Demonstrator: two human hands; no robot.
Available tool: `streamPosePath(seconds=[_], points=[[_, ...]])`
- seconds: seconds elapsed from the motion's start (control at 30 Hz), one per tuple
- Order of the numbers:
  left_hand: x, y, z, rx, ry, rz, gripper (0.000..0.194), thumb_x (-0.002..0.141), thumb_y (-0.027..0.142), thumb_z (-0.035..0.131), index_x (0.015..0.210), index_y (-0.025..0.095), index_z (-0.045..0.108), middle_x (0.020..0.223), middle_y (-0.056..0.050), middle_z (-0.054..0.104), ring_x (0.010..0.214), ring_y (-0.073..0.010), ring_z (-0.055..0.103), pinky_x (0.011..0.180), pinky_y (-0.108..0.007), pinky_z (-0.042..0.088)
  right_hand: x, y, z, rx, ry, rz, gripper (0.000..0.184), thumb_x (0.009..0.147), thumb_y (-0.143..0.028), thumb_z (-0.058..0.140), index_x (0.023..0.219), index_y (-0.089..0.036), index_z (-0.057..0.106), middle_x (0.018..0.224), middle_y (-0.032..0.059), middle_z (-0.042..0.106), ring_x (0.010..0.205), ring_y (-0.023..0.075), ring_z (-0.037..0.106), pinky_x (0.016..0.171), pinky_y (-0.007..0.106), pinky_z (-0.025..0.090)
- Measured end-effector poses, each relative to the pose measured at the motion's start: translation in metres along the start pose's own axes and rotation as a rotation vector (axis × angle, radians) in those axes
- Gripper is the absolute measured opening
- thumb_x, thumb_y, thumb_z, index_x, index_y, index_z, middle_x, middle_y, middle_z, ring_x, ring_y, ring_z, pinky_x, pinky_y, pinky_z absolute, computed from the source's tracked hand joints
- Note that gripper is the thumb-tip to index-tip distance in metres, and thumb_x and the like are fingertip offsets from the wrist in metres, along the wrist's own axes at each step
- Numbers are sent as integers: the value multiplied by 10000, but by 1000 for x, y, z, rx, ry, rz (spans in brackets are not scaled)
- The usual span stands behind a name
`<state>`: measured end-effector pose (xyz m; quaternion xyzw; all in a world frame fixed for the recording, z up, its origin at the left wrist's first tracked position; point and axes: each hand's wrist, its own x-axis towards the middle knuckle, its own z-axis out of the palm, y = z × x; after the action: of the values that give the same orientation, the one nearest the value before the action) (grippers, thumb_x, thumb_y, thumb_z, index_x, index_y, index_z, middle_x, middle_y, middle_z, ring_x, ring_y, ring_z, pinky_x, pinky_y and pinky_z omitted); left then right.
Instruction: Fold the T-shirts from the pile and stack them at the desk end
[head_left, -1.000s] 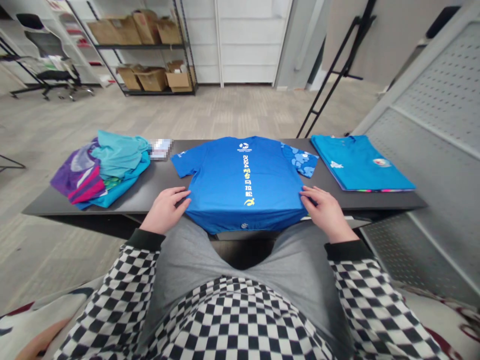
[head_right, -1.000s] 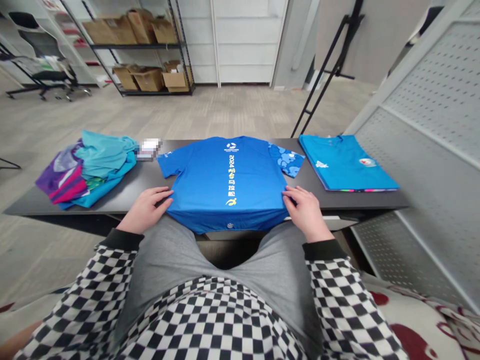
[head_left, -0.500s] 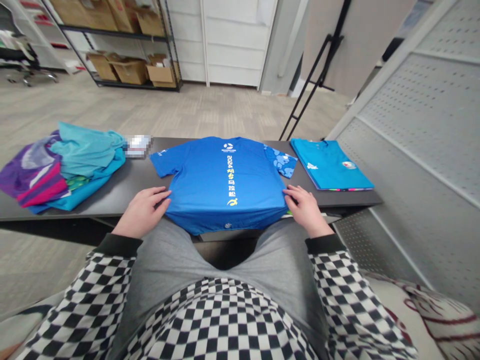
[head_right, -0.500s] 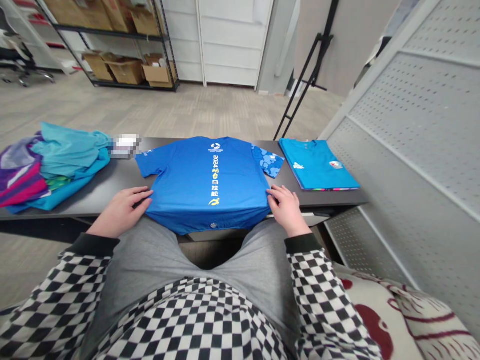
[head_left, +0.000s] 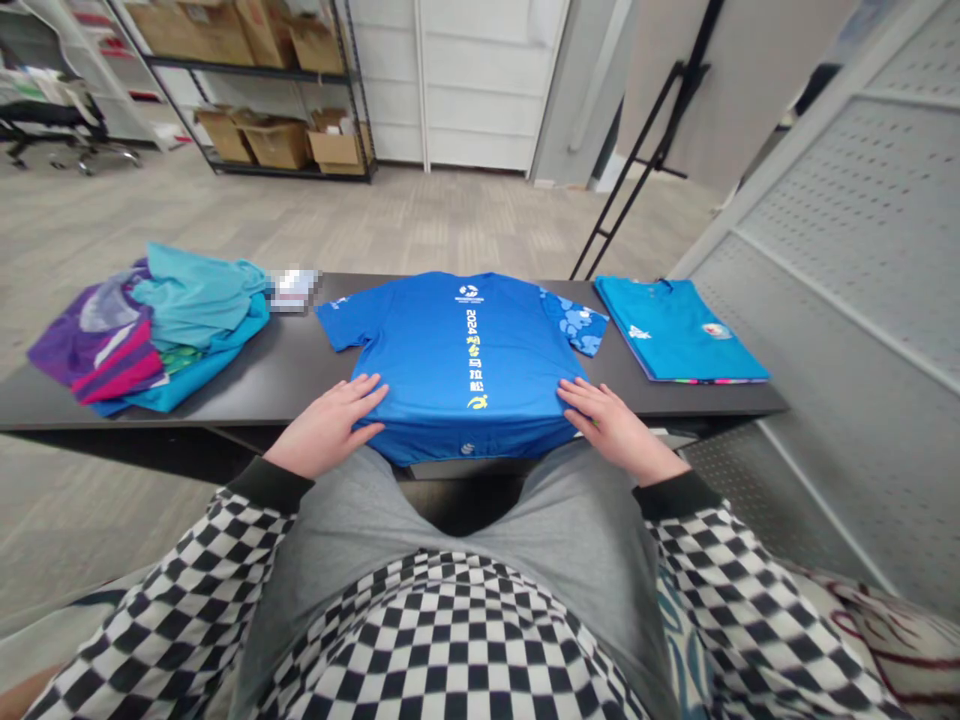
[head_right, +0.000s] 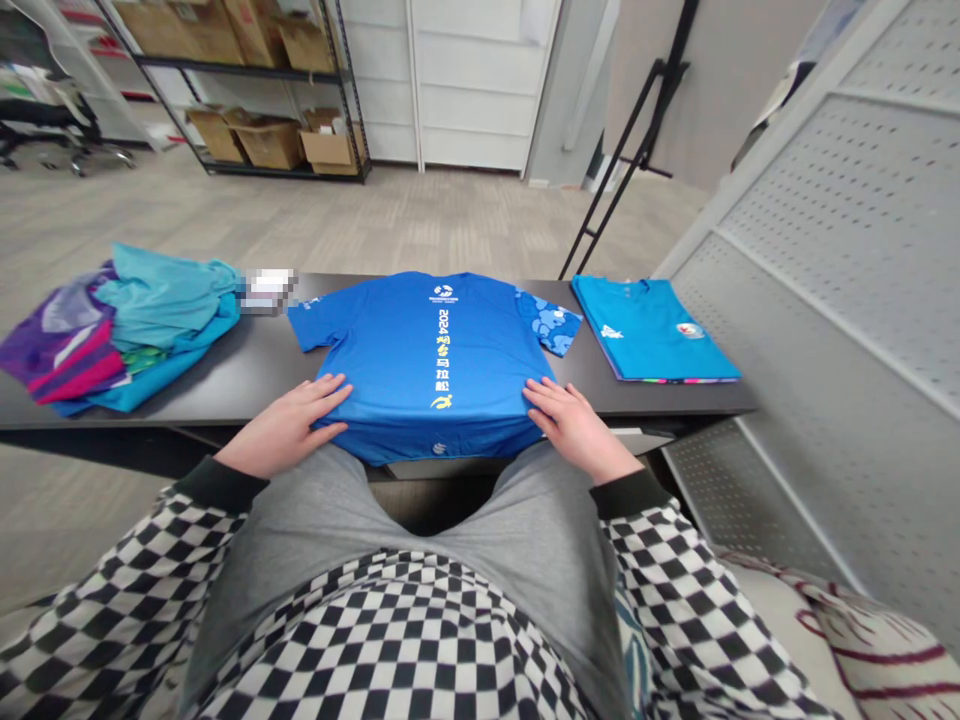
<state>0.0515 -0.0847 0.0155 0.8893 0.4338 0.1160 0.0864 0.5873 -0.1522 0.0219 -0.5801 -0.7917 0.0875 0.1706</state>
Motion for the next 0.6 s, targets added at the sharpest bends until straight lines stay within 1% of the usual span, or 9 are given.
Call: streamPosePath(seconds=[0.07, 0.13, 0.2, 0.3, 0.37, 0.4, 0.43, 0.5, 0.6], points=[[0, 2, -1, 35, -1, -1, 701, 1135, 614, 463, 1710, 227, 564, 1802, -152, 479, 1684, -366, 447, 1402, -613, 323, 0, -3, -3, -23, -4, -17, 476, 1133, -390, 539, 1573, -319, 708, 1687, 110, 626, 1628, 364, 527, 1331, 745, 363], [2, 15, -2, 80, 11, -5, 688, 1134, 560, 491, 1739, 235, 520, 1807, -154, 468, 1700, -376, 417, 1411, -659, 267, 4, -18, -3, -46, 14, -55, 492, 1133, -392, 554, 1596, -295, 691, 1701, 121, 610, 1641, 378, 507, 1340, 735, 364], [10, 36, -1, 107, 23, 16, 710, 1127, 534, 531, 1770, 239, 467, 1821, -153, 444, 1718, -376, 381, 1421, -669, 221, 11, -44, 0, -56, 28, -120, 536, 1132, -402, 580, 1650, -281, 641, 1723, 124, 584, 1659, 379, 480, 1359, 711, 358], [30, 71, 5, 109, -2, 116, 770, 1117, 523, 581, 1799, 212, 404, 1851, -154, 388, 1737, -350, 345, 1437, -594, 226, 31, -89, 13, -74, -7, -237, 657, 1109, -405, 646, 1741, -274, 526, 1780, 113, 514, 1698, 373, 417, 1385, 677, 339], [46, 87, 12, 123, -30, 163, 817, 1104, 525, 614, 1815, 211, 366, 1866, -152, 355, 1746, -342, 327, 1440, -560, 229, 46, -111, 25, -101, -37, -280, 786, 1071, -391, 711, 1793, -252, 434, 1825, 126, 440, 1724, 379, 360, 1400, 662, 316], [53, 91, 16, 136, -40, 166, 843, 1095, 526, 632, 1824, 217, 345, 1873, -151, 341, 1749, -342, 317, 1440, -555, 228, 53, -118, 31, -117, -48, -288, 860, 1048, -386, 744, 1815, -243, 384, 1842, 136, 406, 1735, 387, 334, 1405, 661, 304], [58, 93, 19, 151, -47, 161, 868, 1086, 528, 648, 1832, 223, 326, 1877, -150, 330, 1752, -346, 309, 1439, -556, 228, 58, -122, 37, -134, -54, -288, 932, 1025, -386, 774, 1833, -236, 335, 1854, 145, 377, 1741, 397, 313, 1409, 663, 291], [66, 91, 22, 176, -56, 143, 905, 1072, 523, 673, 1843, 235, 297, 1880, -148, 324, 1753, -353, 304, 1434, -565, 235, 66, -122, 44, -168, -62, -279, 1045, 985, -394, 821, 1853, -232, 263, 1865, 161, 349, 1741, 420, 302, 1407, 676, 278], [67, 82, 21, 200, -64, 141, 899, 1063, 484, 690, 1844, 273, 297, 1885, -121, 322, 1749, -347, 316, 1427, -563, 253, 68, -110, 47, -212, -72, -269, 1101, 951, -366, 846, 1857, -230, 236, 1863, 174, 350, 1726, 433, 337, 1397, 677, 293]])
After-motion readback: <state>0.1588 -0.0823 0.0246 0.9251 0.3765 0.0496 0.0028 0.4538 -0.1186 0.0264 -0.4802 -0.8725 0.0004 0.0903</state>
